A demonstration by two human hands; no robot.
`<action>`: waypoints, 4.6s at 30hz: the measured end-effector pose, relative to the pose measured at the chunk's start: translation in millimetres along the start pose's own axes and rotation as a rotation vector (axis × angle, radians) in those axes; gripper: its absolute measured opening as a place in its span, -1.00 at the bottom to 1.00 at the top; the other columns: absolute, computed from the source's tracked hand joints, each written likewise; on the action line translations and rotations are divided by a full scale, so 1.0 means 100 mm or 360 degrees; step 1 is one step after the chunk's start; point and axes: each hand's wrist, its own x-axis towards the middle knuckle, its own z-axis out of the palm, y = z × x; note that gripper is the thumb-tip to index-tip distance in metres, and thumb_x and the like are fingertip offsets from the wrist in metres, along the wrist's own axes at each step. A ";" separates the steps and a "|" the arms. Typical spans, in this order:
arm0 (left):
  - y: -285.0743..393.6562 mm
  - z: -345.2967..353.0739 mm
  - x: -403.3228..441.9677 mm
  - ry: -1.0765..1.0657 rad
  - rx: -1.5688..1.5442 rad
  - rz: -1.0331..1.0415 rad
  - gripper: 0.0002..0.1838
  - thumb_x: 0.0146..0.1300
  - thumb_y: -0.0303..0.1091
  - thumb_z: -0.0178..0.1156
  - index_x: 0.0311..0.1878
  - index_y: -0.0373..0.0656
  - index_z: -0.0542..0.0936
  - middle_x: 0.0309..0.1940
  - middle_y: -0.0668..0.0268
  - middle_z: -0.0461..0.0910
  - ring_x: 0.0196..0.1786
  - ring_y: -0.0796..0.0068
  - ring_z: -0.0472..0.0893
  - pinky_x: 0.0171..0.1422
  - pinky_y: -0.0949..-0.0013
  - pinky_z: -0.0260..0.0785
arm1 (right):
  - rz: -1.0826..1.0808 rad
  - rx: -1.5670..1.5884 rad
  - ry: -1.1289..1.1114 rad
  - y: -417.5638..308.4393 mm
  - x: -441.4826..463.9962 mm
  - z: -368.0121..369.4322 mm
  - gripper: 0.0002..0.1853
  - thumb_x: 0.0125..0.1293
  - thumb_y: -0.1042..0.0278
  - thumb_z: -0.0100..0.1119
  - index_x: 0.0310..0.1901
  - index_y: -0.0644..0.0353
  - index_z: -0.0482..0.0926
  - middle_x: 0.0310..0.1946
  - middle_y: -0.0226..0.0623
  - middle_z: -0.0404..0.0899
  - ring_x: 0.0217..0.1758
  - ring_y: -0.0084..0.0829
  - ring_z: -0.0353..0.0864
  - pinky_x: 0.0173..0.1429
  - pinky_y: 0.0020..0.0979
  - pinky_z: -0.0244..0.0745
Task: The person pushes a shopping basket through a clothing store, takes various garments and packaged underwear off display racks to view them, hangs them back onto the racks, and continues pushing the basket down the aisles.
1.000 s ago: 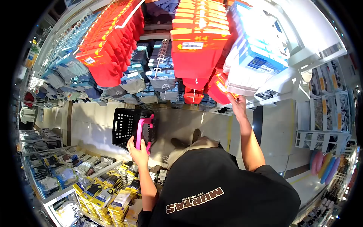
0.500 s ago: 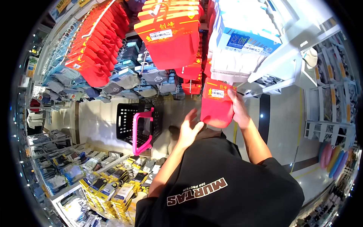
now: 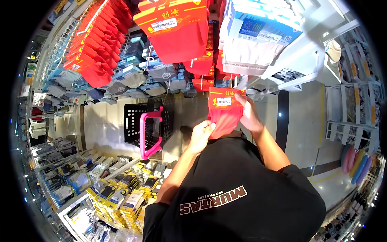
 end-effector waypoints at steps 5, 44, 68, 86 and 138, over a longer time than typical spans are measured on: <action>-0.25 -0.23 -0.06 0.0097 0.0261 -0.0048 -0.76 0.46 -0.30 0.30 -0.34 -0.18 0.58 -0.45 0.56 0.50 -0.38 0.77 0.36 -0.26 0.53 0.23 | -0.0538 -0.0243 -0.0005 0.92 0.12 -0.46 -0.61 0.50 0.26 0.17 0.23 0.30 0.57 0.09 -0.26 0.67 0.16 -0.42 0.64 0.33 -0.31 0.43; -0.45 -0.13 0.18 0.0279 0.0209 0.0058 -0.73 0.40 -0.35 0.34 0.02 -0.34 0.64 -0.30 0.36 0.69 -0.28 0.63 0.65 -0.18 0.51 0.48 | -0.0401 -0.0700 0.0442 -0.11 0.77 -0.64 -0.62 0.49 0.19 0.30 0.20 0.20 0.58 0.04 -0.39 0.67 0.07 -0.60 0.60 0.17 -0.44 0.50; -0.52 -0.34 -0.01 0.0284 0.0231 0.0061 -0.79 0.48 -0.31 0.24 0.02 -0.25 0.65 -0.17 0.30 0.72 -0.23 0.57 0.68 -0.12 0.48 0.51 | -0.1360 -0.0533 0.0132 -1.61 0.33 0.60 -0.62 0.40 0.54 0.32 0.22 0.27 0.51 0.07 -0.37 0.64 0.16 -0.58 0.55 0.31 -0.45 0.41; 0.61 0.17 -0.21 -0.0129 0.0023 0.0917 -0.41 0.59 -0.11 0.07 0.44 -0.40 0.35 0.28 0.16 0.53 0.31 0.41 0.51 0.47 0.30 0.26 | -0.0453 -0.0136 -0.0125 -0.56 0.14 0.70 -0.70 0.56 0.19 0.18 0.03 0.30 0.61 -0.12 -0.40 0.68 -0.13 -0.65 0.60 0.01 -0.51 0.51; 0.30 0.06 -0.30 -0.0491 0.0116 0.0171 -0.67 0.45 -0.39 0.22 0.19 -0.35 0.64 -0.01 0.30 0.71 -0.07 0.58 0.61 0.09 0.42 0.46 | -0.0126 0.0100 -0.0411 -0.30 0.02 0.24 -0.68 0.51 0.25 0.21 0.12 0.31 0.56 -0.08 -0.29 0.70 -0.07 -0.48 0.70 0.09 -0.39 0.61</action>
